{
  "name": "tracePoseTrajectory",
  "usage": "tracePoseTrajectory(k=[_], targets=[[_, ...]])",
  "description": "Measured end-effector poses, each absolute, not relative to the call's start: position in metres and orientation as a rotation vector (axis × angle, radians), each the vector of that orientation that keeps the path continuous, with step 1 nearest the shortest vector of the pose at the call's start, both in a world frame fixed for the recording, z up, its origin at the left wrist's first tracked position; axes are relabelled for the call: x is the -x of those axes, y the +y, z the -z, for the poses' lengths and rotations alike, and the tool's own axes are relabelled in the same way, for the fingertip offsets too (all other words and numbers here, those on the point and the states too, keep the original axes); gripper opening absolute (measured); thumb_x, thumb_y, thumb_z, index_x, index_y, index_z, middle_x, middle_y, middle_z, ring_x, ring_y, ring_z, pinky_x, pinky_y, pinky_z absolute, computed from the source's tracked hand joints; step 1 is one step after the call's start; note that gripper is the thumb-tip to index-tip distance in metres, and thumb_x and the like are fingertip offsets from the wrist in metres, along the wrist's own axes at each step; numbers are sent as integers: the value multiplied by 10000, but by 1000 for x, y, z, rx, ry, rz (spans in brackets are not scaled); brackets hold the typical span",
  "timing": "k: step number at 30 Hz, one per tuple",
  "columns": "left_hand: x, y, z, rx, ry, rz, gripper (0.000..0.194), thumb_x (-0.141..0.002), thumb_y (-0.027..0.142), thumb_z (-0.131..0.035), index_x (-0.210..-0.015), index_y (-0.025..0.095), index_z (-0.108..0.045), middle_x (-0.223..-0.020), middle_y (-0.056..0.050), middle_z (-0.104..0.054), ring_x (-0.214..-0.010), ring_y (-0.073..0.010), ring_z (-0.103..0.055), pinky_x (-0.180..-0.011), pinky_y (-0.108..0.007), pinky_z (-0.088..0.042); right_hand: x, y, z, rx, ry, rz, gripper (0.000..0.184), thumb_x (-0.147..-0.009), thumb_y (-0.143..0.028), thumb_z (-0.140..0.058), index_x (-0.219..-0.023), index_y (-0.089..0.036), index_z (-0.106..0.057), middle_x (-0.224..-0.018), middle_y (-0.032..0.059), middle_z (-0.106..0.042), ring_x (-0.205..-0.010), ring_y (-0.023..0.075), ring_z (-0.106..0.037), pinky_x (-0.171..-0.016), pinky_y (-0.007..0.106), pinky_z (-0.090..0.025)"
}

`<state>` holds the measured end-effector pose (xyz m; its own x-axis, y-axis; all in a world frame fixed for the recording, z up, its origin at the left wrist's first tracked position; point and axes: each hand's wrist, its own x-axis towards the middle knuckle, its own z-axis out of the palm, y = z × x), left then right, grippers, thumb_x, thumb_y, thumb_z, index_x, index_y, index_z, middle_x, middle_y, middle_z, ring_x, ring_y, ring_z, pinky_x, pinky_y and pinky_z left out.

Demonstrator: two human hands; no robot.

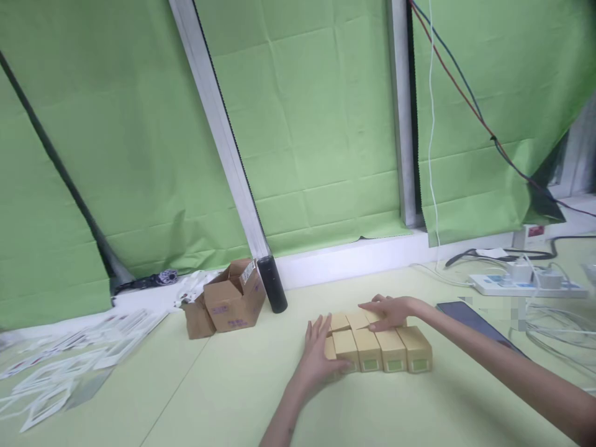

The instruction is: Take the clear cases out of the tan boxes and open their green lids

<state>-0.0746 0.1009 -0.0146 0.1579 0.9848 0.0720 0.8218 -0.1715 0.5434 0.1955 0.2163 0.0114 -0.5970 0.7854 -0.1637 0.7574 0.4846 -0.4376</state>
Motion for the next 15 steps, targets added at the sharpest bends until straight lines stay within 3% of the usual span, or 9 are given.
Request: tracePoseTrajectory(k=[3,6,8,10,12,13,15], targets=[[64,107,11,-2099,1752,-578,924,-550,528,-746,-1354,195,-435,-1485,-153,-283,-1398,-383,-130,-1124,-513,-172,-194,211,-11,1386,-2626,-742,829,-673,-743,-541,-1352,-271,-478,-1263,138,-542,-1134,367,-548,-962,509,-398],[63,107,4,-2122,1768,-540,1033,-444,597,-775,-1342,201,-454,-1484,-164,-280,-1397,-426,-73,-1120,-573,-66,-216,198,-15,1355,-2575,-728,857,-733,-716,-506,-1445,-285,-302,-1428,138,-374,-1293,345,-398,-1041,479,-329],[65,106,-2,-2140,1762,-525,1095,-393,649,-770,-1357,251,-436,-1517,-138,-230,-1402,-434,28,-1095,-612,44,-236,185,-15,1338,-2572,-723,1011,-673,-690,-604,-1482,-303,-140,-1530,127,-165,-1378,347,-242,-1070,481,-289],[66,106,-6,-2154,1748,-537,1111,-404,692,-743,-1385,317,-380,-1550,-89,-163,-1404,-411,99,-1078,-618,100,-252,172,-8,1326,-2616,-723,1206,-518,-617,-761,-1483,-317,-103,-1560,117,-17,-1410,378,-83,-1080,517,-251],[65,109,-4,-2149,1699,-553,1135,-393,679,-757,-1398,355,-341,-1565,-67,-109,-1400,-410,128,-1073,-634,79,-259,163,2,1337,-2650,-661,1290,-452,-545,-816,-1485,-307,-80,-1562,128,7,-1407,402,26,-1076,577,-201],[64,111,-2,-2139,1661,-562,1147,-368,648,-785,-1390,352,-357,-1564,-77,-109,-1395,-422,130,-1073,-644,51,-260,161,7,1328,-2630,-623,1264,-474,-518,-814,-1486,-291,-91,-1558,143,-28,-1408,403,-6,-1075,573,-210],[62,116,4,-2115,1585,-592,1119,-327,552,-842,-1344,308,-444,-1543,-120,-169,-1391,-451,99,-1081,-643,-17,-256,161,15,1272,-2579,-571,1135,-545,-474,-787,-1475,-272,-169,-1527,156,-172,-1380,389,-205,-1058,521,-287]])
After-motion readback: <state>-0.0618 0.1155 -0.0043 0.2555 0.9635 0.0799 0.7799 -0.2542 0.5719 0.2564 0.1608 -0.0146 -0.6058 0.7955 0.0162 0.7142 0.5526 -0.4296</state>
